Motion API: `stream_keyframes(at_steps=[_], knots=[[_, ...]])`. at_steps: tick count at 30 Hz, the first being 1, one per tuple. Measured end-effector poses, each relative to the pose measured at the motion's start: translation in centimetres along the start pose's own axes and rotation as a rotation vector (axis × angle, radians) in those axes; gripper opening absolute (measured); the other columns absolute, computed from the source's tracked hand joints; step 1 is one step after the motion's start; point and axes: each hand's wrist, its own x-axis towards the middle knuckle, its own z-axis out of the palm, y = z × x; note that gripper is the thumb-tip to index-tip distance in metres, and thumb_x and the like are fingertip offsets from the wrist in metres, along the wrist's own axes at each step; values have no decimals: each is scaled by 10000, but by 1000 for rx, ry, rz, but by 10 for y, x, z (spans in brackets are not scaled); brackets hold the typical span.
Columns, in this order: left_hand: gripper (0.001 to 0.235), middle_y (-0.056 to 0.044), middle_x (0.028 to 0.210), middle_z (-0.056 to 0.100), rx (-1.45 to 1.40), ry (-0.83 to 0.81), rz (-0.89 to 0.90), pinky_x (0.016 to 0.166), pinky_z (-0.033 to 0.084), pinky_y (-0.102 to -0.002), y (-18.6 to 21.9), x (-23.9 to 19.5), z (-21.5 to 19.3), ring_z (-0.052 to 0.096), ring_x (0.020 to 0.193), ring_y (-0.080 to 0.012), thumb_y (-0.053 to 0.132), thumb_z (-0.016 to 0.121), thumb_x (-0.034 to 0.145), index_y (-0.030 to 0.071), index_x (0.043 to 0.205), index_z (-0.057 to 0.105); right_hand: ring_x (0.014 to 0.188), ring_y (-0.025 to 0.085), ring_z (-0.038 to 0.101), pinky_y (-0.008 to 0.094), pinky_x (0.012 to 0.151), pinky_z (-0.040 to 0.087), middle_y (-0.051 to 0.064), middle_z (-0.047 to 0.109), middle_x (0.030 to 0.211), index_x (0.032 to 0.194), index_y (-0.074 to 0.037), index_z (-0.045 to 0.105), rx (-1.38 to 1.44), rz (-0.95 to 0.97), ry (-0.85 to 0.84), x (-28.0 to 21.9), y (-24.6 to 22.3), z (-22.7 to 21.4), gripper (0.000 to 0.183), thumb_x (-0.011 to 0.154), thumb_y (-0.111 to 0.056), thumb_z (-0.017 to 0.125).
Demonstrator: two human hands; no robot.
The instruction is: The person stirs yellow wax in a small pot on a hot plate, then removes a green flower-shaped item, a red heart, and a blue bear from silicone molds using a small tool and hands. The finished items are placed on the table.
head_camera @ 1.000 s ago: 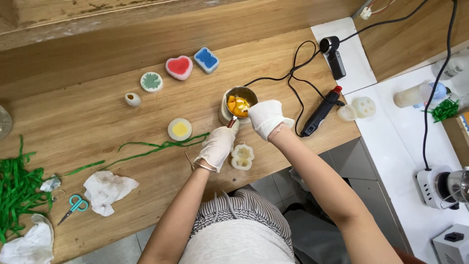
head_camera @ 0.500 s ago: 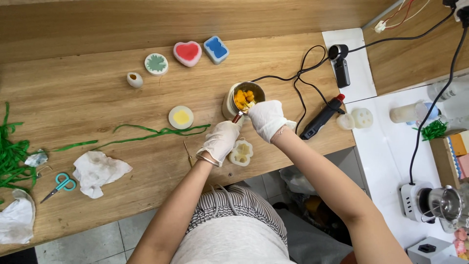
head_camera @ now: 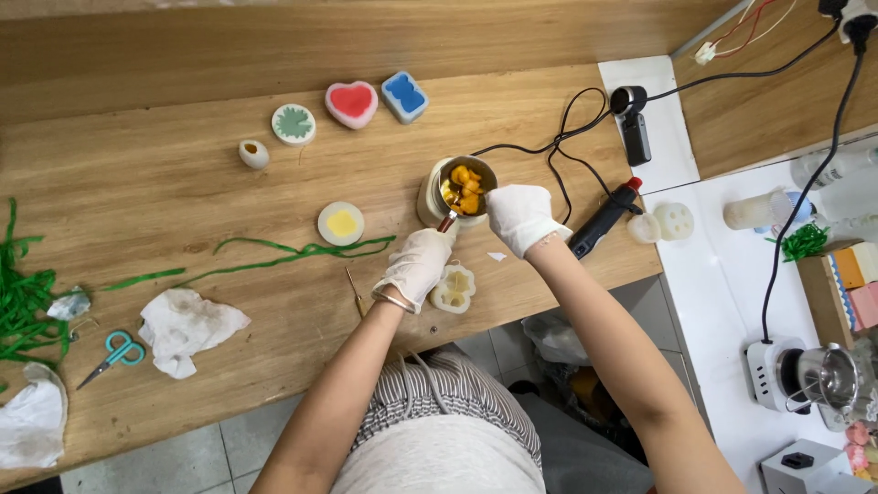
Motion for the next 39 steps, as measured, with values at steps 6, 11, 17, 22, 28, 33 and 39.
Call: stream_keyframes(at_steps=[6,11,17,22,28,33,39], knots=[[574,-54,853,741,-26,-14,-187,822,512,-391,60,-56,-46,736,769,-238,652,432,947,161,1018,721,775,334,711,450,655,539,119,742,810,921,-172,766,260,87,266,-25,26,10,176,950,-274,626],[619,-74,821,747,-27,-61,-181,799,529,-399,64,-62,-55,731,731,-240,653,401,971,135,983,740,711,340,697,453,612,527,132,716,745,909,-157,730,312,215,433,-32,10,25,179,965,-287,620],[583,-174,930,719,-83,-21,-74,795,542,-499,26,-35,-29,703,874,-349,607,429,1002,108,1003,730,730,342,704,486,619,534,132,703,727,857,-119,685,183,107,370,-28,-19,61,106,907,-180,616],[501,-233,1031,722,251,18,193,812,540,-533,2,-7,-14,693,969,-429,472,390,1054,110,1074,737,781,366,706,491,706,556,172,707,788,795,-123,723,259,45,118,-23,-36,33,155,852,-248,652],[490,-144,1044,747,157,-65,-95,869,511,-465,54,-47,-54,678,1006,-375,513,415,1031,137,1051,729,820,387,687,512,698,535,165,725,813,884,-105,750,441,194,249,-23,-41,2,182,904,-239,628],[437,0,934,815,-5,-97,-67,862,446,-405,9,-16,-11,742,918,-234,460,422,985,172,1072,738,653,236,657,343,633,529,108,729,770,1125,-102,769,1150,484,319,-18,-53,1,267,951,-286,686],[547,-18,870,798,-113,-167,-308,822,521,-381,62,-45,-55,747,850,-203,611,423,975,173,1050,742,824,90,675,242,734,541,32,758,942,1073,-59,781,1474,430,570,10,-41,34,251,969,-271,693]])
